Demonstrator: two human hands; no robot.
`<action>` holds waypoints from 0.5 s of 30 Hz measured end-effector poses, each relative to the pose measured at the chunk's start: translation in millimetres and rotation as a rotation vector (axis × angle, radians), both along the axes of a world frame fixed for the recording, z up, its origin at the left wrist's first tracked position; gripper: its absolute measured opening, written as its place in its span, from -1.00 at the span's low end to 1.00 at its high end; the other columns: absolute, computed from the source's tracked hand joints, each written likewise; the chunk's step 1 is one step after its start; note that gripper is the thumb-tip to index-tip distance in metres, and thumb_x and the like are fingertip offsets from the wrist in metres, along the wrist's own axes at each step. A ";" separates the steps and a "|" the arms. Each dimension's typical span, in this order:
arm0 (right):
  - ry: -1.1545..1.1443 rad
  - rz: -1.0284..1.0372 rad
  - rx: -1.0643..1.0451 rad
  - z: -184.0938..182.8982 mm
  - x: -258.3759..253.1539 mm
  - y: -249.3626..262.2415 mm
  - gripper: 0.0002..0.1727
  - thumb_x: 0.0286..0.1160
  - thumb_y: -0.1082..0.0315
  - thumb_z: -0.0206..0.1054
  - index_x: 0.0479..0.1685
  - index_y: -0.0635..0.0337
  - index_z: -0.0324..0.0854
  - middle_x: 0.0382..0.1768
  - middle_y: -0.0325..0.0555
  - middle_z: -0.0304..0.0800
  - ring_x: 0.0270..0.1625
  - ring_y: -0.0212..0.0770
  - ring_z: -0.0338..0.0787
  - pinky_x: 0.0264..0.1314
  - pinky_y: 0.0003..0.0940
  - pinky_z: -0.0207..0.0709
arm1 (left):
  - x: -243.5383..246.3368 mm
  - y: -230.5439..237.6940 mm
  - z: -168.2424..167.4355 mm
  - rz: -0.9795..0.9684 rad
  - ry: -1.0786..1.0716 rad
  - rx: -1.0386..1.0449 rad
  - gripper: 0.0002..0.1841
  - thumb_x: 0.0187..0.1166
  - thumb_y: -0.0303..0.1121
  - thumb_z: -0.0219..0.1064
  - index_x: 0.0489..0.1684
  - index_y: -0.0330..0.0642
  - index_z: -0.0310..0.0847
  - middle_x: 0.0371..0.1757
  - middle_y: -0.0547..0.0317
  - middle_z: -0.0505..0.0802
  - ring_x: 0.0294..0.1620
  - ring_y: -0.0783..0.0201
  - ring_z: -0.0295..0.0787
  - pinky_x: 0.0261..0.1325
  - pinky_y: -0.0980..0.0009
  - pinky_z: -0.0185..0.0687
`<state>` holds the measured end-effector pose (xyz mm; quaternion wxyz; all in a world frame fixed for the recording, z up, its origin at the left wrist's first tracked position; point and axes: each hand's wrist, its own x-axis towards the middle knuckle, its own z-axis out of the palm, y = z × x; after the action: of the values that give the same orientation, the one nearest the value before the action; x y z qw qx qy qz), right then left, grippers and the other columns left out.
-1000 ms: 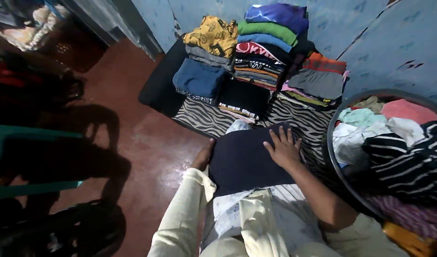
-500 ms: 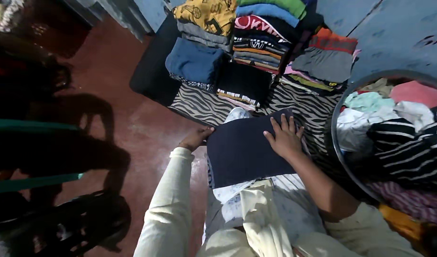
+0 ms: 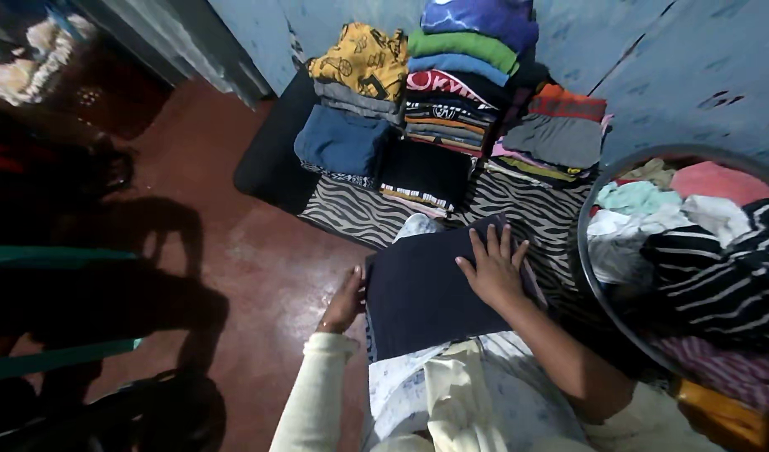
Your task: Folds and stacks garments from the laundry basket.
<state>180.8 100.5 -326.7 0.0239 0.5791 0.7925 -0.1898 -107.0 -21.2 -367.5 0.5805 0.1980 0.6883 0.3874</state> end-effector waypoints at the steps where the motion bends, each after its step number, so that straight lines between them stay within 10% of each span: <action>1: 0.097 0.020 0.064 -1.0 -2.8 -6.5 -0.11 0.73 -0.34 -0.11 0.89 0.05 0.08 0.88 0.30 -0.14 0.91 0.40 -0.36 0.77 0.56 -0.63 | 4.1 -8.7 0.9 0.021 -0.033 -0.016 -0.35 0.85 0.17 -0.28 0.81 0.02 0.07 0.26 -0.05 0.82 0.06 0.08 0.86 -0.01 0.11 0.79; 7: 0.861 0.241 0.035 -16.8 -49.4 -65.4 -0.08 0.74 -0.26 -0.08 0.79 0.39 0.15 0.80 0.35 0.09 0.88 0.27 -0.01 0.88 0.36 -0.22 | 29.9 -35.3 38.4 0.140 -0.091 0.139 -0.65 0.82 -0.31 0.06 0.38 -0.34 0.50 -0.06 0.03 0.89 -0.10 0.26 0.89 -0.02 0.29 0.85; 12: 0.968 0.304 -0.120 -17.9 -54.6 -75.1 -0.15 0.78 -0.13 -0.05 0.81 0.43 0.08 0.81 0.37 0.06 0.89 0.24 -0.01 0.89 0.31 -0.26 | 62.4 -11.8 105.4 0.107 -0.017 0.371 -0.50 0.65 -0.51 0.16 0.57 -0.39 0.20 0.13 0.01 0.82 0.04 0.26 0.86 0.14 0.29 0.83; 15: 1.337 0.118 -0.376 -9.7 -36.7 -66.1 -0.17 0.81 -0.06 -0.05 0.78 0.53 0.04 0.79 0.25 0.17 0.82 -0.09 0.22 0.87 -0.19 0.07 | 101.6 19.5 128.1 0.067 -0.045 0.435 -0.46 0.66 -0.50 0.20 0.61 -0.31 0.13 0.13 0.01 0.81 0.00 0.24 0.86 0.04 0.27 0.85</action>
<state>144.1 34.4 -336.3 -0.3592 0.2799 0.6211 -0.6379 -5.5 -1.8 -239.4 0.5263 0.2869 0.5815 0.5501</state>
